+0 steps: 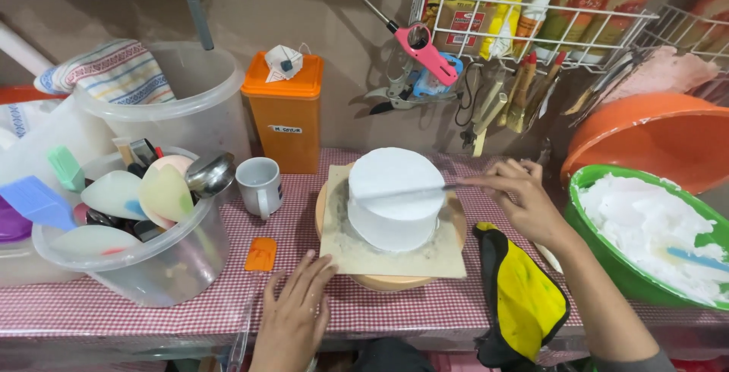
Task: Smoothing white frosting on a small round cake using a metal spatula and a rotating cake stand.
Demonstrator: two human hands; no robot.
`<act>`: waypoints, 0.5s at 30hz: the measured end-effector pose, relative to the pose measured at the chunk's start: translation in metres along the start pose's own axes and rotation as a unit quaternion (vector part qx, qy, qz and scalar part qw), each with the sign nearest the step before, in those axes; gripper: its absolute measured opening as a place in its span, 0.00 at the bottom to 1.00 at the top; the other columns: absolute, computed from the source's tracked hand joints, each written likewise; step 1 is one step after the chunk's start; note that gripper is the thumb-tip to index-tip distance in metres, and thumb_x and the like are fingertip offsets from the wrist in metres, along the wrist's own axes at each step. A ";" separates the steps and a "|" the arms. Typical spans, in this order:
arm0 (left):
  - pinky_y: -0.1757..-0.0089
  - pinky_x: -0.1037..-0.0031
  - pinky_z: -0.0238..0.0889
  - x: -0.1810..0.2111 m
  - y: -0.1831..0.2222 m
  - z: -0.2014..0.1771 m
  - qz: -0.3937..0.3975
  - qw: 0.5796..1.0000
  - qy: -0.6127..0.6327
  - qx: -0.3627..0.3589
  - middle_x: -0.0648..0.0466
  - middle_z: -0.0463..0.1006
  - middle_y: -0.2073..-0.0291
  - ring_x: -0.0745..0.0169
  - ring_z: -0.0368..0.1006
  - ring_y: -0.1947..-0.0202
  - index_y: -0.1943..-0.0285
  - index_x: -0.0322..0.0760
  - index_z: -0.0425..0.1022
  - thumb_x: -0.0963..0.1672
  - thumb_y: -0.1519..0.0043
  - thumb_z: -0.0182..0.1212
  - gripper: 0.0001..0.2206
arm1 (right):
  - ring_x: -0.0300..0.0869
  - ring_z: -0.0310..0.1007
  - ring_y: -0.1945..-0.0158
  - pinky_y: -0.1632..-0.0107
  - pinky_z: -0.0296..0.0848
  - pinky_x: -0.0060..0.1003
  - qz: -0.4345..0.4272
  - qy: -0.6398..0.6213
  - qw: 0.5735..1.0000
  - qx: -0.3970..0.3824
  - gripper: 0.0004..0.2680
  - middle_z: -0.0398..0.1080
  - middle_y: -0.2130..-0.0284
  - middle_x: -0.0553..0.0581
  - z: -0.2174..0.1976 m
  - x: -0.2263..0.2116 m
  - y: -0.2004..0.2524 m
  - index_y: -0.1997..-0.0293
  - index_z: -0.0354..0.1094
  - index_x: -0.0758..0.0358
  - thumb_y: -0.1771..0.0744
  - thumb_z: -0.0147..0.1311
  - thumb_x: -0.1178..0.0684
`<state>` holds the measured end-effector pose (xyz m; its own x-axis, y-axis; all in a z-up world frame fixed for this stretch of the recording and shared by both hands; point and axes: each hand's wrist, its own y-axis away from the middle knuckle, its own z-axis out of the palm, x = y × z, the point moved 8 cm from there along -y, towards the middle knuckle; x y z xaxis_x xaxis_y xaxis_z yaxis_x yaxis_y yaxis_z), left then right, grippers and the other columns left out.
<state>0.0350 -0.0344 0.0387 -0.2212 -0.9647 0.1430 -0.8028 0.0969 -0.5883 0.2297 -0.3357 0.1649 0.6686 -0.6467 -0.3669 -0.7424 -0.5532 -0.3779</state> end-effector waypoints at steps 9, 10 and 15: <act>0.39 0.54 0.51 0.115 0.010 0.028 0.230 0.971 0.053 0.036 0.56 0.68 0.28 0.60 0.61 0.28 0.27 0.40 0.70 0.43 0.40 0.58 0.27 | 0.44 0.60 0.58 0.45 0.43 0.41 0.099 0.036 0.990 0.094 0.15 0.60 0.72 0.49 0.004 0.022 -0.047 0.40 0.74 0.43 0.29 0.43 0.58; 0.39 0.54 0.51 0.114 0.010 0.030 0.231 0.971 0.052 0.036 0.56 0.68 0.28 0.60 0.61 0.28 0.27 0.40 0.70 0.43 0.40 0.58 0.27 | 0.44 0.60 0.58 0.45 0.43 0.41 0.099 0.035 0.990 0.094 0.15 0.60 0.72 0.49 0.006 0.021 -0.050 0.40 0.74 0.43 0.29 0.43 0.58; 0.46 0.55 0.60 0.100 0.010 0.035 0.208 0.976 0.062 0.009 0.51 0.67 0.30 0.57 0.63 0.31 0.25 0.40 0.65 0.43 0.46 0.64 0.34 | 0.43 0.60 0.56 0.47 0.43 0.41 0.061 0.092 0.992 0.068 0.18 0.62 0.70 0.48 0.011 0.014 -0.050 0.41 0.75 0.39 0.30 0.41 0.60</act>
<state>0.0247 -0.1386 0.0192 -0.5917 -0.8060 -0.0167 -0.6195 0.4678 -0.6304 0.2765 -0.3110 0.1695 0.5461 -0.7962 -0.2605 -0.7963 -0.3968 -0.4566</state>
